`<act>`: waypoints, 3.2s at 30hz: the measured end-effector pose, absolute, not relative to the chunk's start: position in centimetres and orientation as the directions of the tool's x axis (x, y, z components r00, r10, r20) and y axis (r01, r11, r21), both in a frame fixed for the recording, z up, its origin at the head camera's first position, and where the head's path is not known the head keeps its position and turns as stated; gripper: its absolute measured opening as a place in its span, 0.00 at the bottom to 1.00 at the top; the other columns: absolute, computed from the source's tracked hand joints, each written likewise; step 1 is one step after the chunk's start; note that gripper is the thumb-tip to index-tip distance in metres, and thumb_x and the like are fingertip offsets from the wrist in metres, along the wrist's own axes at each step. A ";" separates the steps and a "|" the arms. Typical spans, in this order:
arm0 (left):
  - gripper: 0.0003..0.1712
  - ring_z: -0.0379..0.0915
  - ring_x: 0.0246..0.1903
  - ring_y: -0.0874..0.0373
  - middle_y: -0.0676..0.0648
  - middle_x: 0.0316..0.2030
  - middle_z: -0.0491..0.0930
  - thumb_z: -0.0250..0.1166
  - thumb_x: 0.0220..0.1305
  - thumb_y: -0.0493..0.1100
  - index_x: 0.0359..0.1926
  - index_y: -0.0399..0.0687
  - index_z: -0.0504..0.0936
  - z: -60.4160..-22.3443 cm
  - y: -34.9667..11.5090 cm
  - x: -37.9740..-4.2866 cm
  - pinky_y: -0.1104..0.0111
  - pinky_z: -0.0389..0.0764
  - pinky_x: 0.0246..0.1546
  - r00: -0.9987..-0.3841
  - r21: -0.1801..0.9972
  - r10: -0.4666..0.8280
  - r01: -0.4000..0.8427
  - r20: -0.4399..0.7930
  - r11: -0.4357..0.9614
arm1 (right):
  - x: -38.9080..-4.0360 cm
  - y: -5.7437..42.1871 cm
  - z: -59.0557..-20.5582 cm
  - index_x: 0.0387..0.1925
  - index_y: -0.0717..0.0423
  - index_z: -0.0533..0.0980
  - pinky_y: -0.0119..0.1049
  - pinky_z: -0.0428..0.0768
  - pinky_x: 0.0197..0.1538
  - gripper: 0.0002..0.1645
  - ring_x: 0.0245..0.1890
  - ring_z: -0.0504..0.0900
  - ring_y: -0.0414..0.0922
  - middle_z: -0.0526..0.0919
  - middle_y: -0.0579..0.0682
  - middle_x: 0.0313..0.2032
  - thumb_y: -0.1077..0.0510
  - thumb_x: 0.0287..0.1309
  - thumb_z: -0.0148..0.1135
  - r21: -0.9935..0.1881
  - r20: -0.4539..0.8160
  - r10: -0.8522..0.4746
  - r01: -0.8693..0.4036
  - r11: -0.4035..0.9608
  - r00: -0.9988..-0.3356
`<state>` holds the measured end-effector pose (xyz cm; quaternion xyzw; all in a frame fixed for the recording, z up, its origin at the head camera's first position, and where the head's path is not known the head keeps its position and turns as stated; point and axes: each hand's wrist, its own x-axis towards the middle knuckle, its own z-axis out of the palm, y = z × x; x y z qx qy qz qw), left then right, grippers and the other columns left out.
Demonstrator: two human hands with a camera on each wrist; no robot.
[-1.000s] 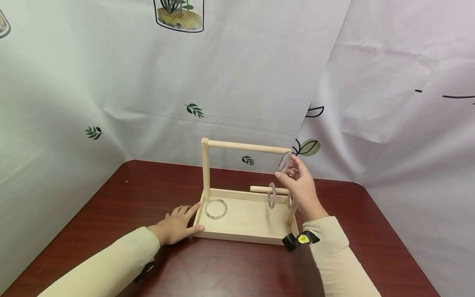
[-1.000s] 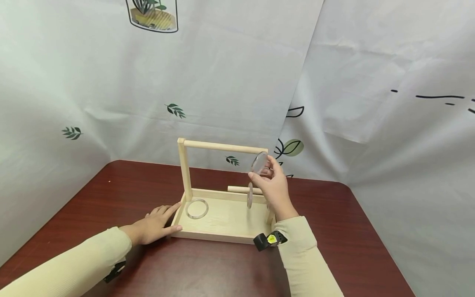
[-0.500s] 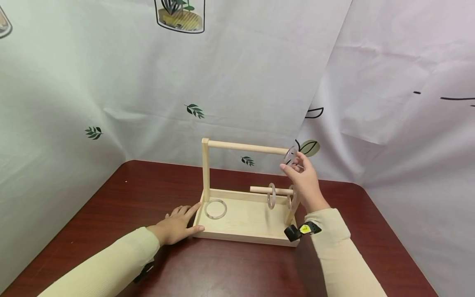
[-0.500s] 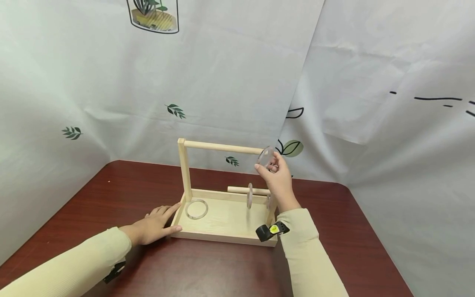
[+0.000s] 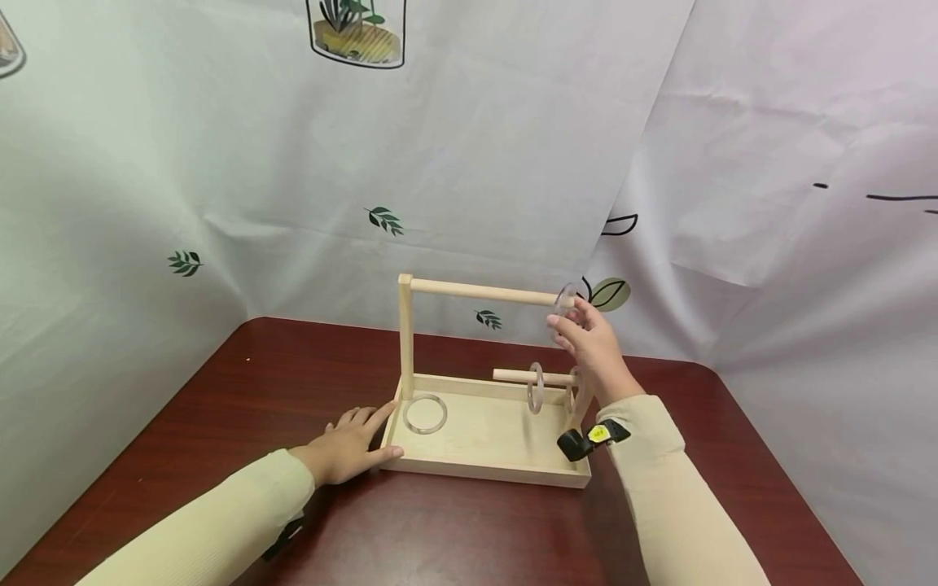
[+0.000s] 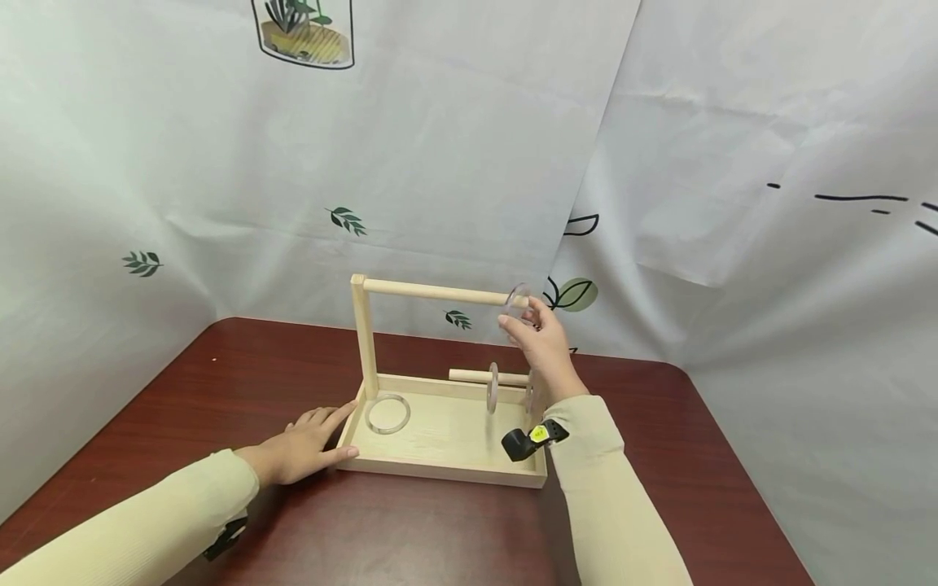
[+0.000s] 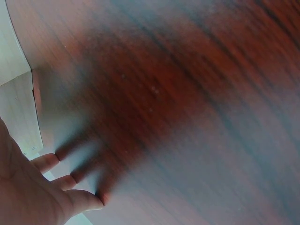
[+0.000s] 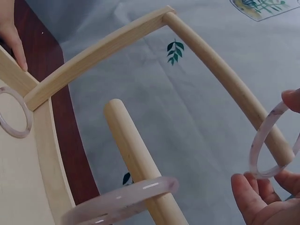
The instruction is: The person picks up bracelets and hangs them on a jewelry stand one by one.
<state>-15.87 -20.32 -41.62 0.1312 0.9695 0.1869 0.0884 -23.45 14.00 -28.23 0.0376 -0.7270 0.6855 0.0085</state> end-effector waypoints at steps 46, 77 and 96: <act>0.48 0.53 0.66 0.30 0.33 0.65 0.61 0.55 0.63 0.70 0.75 0.52 0.53 -41.8 -20.4 -16.0 0.28 0.55 0.55 -0.950 0.392 0.284 0.214 -0.129 0.895 | -25.4 7.8 -29.6 0.69 0.63 0.56 0.48 0.62 0.68 0.35 0.68 0.59 0.56 0.59 0.60 0.66 0.61 0.63 0.54 -0.964 -0.047 -0.219 0.102 -0.245 -0.975; 0.48 0.53 0.66 0.30 0.33 0.65 0.61 0.54 0.62 0.71 0.75 0.53 0.53 -41.7 -20.4 -16.0 0.29 0.54 0.55 -0.950 0.395 0.282 0.210 -0.134 0.894 | -25.6 3.0 -29.6 0.64 0.63 0.63 0.50 0.66 0.65 0.31 0.55 0.68 0.51 0.66 0.54 0.57 0.62 0.59 0.57 -0.959 -0.024 -0.268 0.098 -0.267 -0.963; 0.49 0.53 0.66 0.31 0.33 0.65 0.61 0.54 0.62 0.72 0.75 0.53 0.53 -41.7 -20.4 -16.0 0.29 0.55 0.55 -0.950 0.391 0.283 0.212 -0.134 0.896 | -25.5 1.4 -29.5 0.66 0.67 0.60 0.52 0.65 0.65 0.34 0.51 0.69 0.49 0.68 0.55 0.52 0.62 0.60 0.56 -0.956 -0.022 -0.310 0.111 -0.272 -0.950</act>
